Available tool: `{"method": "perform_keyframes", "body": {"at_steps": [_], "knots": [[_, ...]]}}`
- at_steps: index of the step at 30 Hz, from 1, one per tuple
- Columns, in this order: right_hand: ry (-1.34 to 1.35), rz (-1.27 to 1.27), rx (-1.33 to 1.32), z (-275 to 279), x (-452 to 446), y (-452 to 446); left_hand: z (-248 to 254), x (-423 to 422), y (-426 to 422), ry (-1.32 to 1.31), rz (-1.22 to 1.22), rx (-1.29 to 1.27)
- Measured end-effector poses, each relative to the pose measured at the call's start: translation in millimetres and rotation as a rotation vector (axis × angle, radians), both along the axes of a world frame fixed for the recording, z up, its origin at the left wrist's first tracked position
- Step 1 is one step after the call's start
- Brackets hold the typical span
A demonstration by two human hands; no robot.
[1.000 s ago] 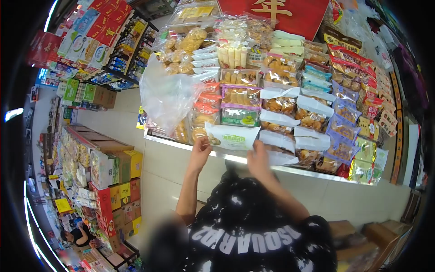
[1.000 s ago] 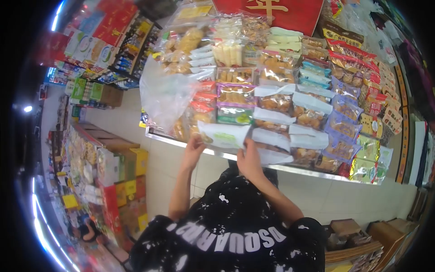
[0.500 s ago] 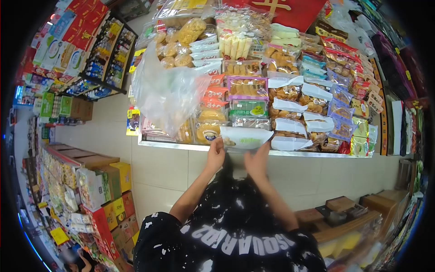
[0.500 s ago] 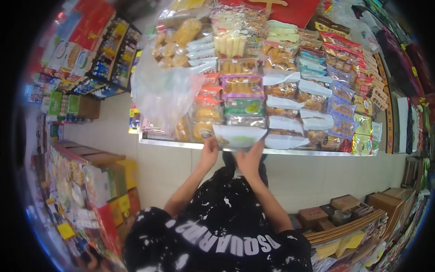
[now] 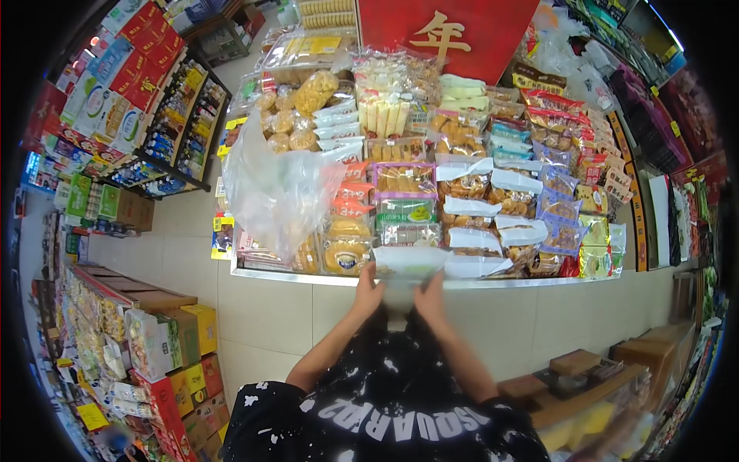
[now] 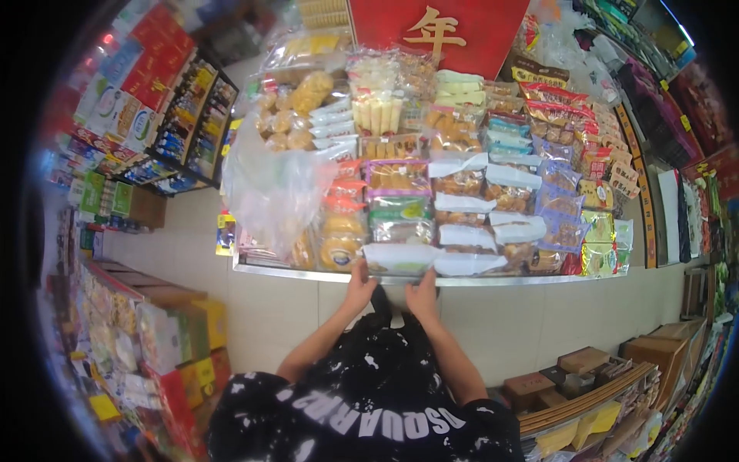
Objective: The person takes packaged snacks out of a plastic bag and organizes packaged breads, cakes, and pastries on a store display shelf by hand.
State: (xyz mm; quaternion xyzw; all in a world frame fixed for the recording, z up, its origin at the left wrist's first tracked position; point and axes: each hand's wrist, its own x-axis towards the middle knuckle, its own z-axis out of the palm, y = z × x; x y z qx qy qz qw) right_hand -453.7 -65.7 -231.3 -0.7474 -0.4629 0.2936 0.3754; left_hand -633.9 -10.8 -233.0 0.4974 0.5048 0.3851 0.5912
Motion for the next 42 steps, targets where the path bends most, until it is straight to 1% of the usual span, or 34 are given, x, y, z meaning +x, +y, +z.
{"method": "perform_keyframes", "body": {"at_steps": [1, 2, 4, 5, 6, 8, 9, 10, 12, 13, 14, 16, 17, 18, 19, 20, 21, 22, 24, 25, 28, 29, 30, 31, 32, 33, 34, 35, 36, 37, 38, 39, 41, 42], "knots": [[-0.007, -0.015, 0.009, -1, 2, -2, -8, 0, 0, 0.012, -0.001, 0.027], [-0.006, -0.007, 0.022, 4, 4, 0, -4, 1, 2, 0.013, 0.006, 0.040], [0.062, -0.050, -0.083, 15, 12, -2, 2, 2, 2, 0.000, -0.057, 0.036], [0.011, -0.034, -0.080, 13, 15, -3, 12, 3, 3, 0.171, -0.078, 0.019], [0.011, -0.019, -0.067, 15, 16, -5, 8, 5, 3, 0.173, -0.062, 0.031], [-0.020, -0.003, -0.047, 22, 21, -9, 0, 14, -2, 0.340, -0.062, 0.198], [0.017, 0.018, -0.060, 27, 24, -9, 6, 19, -4, 0.363, -0.044, 0.234], [0.020, 0.035, -0.055, 33, 27, -12, 12, 21, -7, 0.369, -0.026, 0.236], [0.078, 0.089, -0.103, 38, 34, -15, 19, 21, -9, 0.422, -0.147, 0.154], [0.071, 0.108, -0.111, 40, 36, -15, 22, 19, -9, 0.441, -0.163, 0.066], [0.065, 0.125, -0.096, 41, 38, -16, 23, 18, -9, 0.438, -0.144, 0.078], [0.011, 0.119, -0.154, 42, 36, -21, 22, 10, -14, 0.491, -0.084, 0.083], [-0.005, 0.145, -0.082, 52, 33, -23, 23, 4, -15, 0.475, -0.073, 0.104], [-0.014, 0.160, -0.072, 74, 28, -21, 25, -5, -18, 0.469, -0.055, 0.111], [0.005, 0.224, -0.279, 101, 19, -18, 27, -16, -21, 0.410, -0.090, 0.100], [0.021, 0.287, -0.487, 119, 6, -13, 29, -29, -23, 0.353, -0.123, 0.090], [0.130, 0.303, -0.528, 122, -11, -12, 29, -42, -26, 0.328, -0.107, 0.143], [0.123, 0.321, -0.524, 118, -30, -11, 28, -60, -25, 0.329, -0.088, 0.145], [0.194, 0.438, -0.325, 96, -75, -8, 21, -101, -28, 0.257, -0.085, 0.140], [0.276, 0.497, -0.324, 81, -98, -1, 19, -123, -30, 0.258, -0.065, 0.138], [0.300, 0.544, -0.257, 29, -173, 19, 25, -200, -29, 0.248, -0.006, 0.096], [0.326, 0.552, -0.258, 16, -195, 24, 25, -225, -29, 0.242, 0.050, 0.051], [0.305, 0.565, -0.285, 44, -221, 28, 32, -247, -29, 0.232, 0.107, 0.008], [0.332, 0.571, -0.306, 54, -244, 33, 41, -269, -30, 0.249, 0.185, 0.028], [0.362, 0.576, -0.324, 58, -263, 34, 32, -287, -33, 0.250, 0.197, 0.015], [0.368, 0.585, -0.333, 54, -282, 36, 20, -308, -32, 0.185, 0.325, -0.012], [0.438, 0.589, -0.418, 49, -301, 39, 9, -330, -32, 0.123, 0.449, -0.036], [0.508, 0.593, -0.500, 45, -319, 45, 16, -348, -30, 0.074, 0.526, -0.073], [0.520, 0.598, -0.498, 45, -335, 51, 3, -368, -24, 0.086, 0.529, -0.071], [0.639, 0.568, -0.621, 45, -350, 57, -11, -388, -18, 0.165, 0.578, -0.042], [0.754, 0.533, -0.748, 47, -364, 64, -11, -405, -10, 0.242, 0.627, -0.015], [0.760, 0.533, -0.753, 48, -377, 71, -13, -422, 0, 0.248, 0.626, -0.020], [0.803, 0.520, -0.814, 51, -401, 87, -14, -454, 31, 0.380, 0.712, 0.059], [0.813, 0.510, -0.816, 53, -415, 99, -15, -470, 51, 0.386, 0.700, 0.055]]}}
